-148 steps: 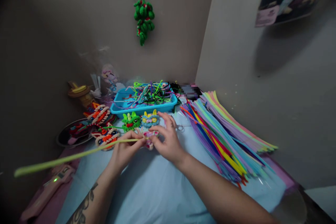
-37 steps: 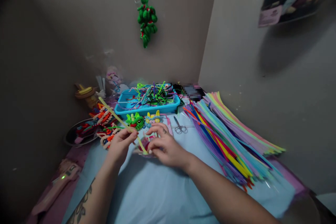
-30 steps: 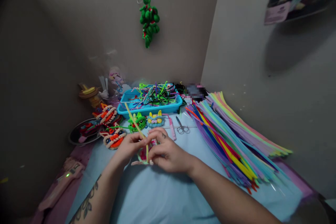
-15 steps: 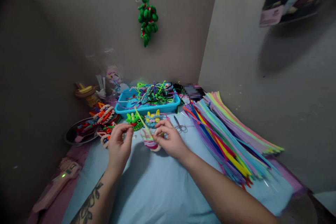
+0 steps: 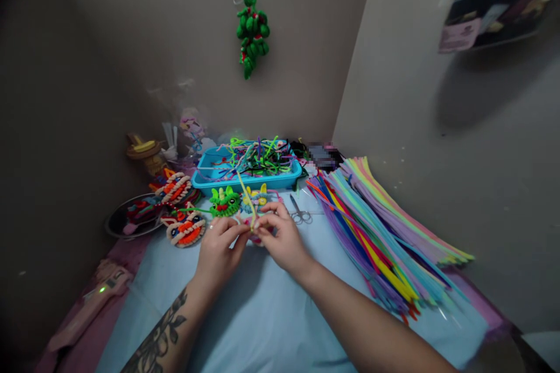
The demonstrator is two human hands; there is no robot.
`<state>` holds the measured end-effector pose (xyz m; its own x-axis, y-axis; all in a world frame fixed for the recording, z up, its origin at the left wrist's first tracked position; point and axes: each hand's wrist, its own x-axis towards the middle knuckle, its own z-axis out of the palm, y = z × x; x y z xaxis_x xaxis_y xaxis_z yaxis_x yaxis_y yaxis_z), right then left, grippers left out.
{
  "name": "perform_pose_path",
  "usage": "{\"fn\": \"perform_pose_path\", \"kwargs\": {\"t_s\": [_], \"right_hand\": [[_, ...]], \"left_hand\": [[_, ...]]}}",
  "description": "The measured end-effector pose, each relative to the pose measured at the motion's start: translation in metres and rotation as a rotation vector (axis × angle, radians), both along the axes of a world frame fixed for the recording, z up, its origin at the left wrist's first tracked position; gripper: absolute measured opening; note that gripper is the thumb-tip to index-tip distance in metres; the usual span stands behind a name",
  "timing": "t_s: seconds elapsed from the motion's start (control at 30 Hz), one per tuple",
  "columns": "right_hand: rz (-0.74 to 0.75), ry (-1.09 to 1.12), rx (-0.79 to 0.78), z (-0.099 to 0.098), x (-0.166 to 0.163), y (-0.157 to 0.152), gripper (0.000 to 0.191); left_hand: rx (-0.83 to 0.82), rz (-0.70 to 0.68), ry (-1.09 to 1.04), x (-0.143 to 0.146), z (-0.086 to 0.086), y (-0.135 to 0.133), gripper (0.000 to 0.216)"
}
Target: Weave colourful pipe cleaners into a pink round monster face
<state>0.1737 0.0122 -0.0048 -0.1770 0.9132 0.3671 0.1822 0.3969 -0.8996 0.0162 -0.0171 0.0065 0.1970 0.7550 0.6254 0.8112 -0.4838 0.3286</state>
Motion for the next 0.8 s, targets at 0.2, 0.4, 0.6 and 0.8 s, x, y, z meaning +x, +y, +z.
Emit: {"fn": "perform_pose_path", "kwargs": {"t_s": [0.2, 0.4, 0.6, 0.8], "right_hand": [[0.013, -0.019, 0.036, -0.004, 0.001, 0.0, 0.01], [0.016, 0.0, -0.037, -0.007, -0.001, 0.002, 0.01], [-0.003, 0.041, -0.058, -0.011, -0.004, 0.005, 0.007], [-0.145, 0.359, -0.291, -0.018, 0.007, 0.027, 0.032]], "left_hand": [[-0.158, -0.103, -0.152, 0.002, -0.003, 0.001, 0.017], [-0.368, -0.024, -0.244, 0.006, -0.005, 0.001, 0.019], [-0.408, 0.032, -0.203, 0.005, -0.006, 0.001, 0.018], [-0.34, 0.002, -0.22, -0.001, -0.007, 0.005, 0.015]]}}
